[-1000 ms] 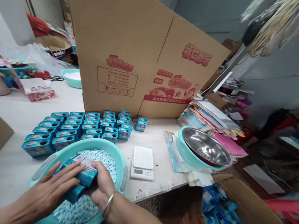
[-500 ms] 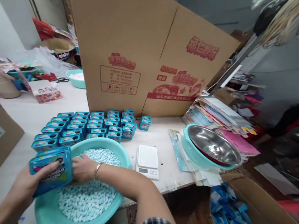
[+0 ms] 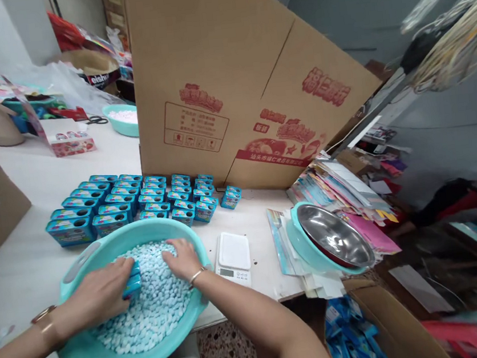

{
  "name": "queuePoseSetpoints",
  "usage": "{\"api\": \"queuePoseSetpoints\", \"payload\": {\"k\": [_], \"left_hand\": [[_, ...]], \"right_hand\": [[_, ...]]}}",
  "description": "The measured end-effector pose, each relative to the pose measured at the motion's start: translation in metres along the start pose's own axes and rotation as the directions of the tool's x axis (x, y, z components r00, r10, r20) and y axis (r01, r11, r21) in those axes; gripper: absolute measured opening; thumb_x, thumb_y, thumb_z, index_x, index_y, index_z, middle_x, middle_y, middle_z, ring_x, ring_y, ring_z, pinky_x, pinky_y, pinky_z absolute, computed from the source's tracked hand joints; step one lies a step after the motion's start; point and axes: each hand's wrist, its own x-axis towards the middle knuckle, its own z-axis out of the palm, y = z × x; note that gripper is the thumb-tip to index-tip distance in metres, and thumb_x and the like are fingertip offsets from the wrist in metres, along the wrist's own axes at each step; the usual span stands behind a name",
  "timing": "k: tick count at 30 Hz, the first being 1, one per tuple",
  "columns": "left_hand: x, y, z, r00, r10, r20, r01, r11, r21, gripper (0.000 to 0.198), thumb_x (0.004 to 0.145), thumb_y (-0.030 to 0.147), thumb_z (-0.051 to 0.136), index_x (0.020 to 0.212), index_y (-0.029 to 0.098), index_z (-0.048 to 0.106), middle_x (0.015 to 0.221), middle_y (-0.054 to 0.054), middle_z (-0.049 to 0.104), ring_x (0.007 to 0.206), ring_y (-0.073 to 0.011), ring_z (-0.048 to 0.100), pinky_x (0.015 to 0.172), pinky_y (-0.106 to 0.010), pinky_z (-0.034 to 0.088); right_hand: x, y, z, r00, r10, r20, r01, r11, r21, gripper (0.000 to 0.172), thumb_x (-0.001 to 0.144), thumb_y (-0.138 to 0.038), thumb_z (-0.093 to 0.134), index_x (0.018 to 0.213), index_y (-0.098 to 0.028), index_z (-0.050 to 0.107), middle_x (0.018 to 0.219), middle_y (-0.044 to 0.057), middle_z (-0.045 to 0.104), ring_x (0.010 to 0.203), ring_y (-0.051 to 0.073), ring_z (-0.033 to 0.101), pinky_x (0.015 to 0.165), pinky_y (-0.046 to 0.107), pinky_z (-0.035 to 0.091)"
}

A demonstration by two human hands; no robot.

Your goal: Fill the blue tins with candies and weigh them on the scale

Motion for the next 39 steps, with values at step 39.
{"api": "queuePoseSetpoints", "payload": {"k": [39], "left_hand": [[0.000,-0.017,0.027,0.760,-0.192,-0.621,-0.085,0.918,-0.387,0.069,0.078,0.055,0.079,0.136,0.018,0.066,0.132,-0.019,0.083,0.122,-0.0439,0.080,0.105,-0.055,0.065]], "right_hand": [[-0.011,-0.072,0.066,0.992,0.059,-0.110,0.027,0.760,0.650,0.027,0.079,-0.043,0.083,0.065,-0.020,0.082,0.073,0.006,0.080,0.075,0.022,0.069,0.078,0.033,0.056]]}}
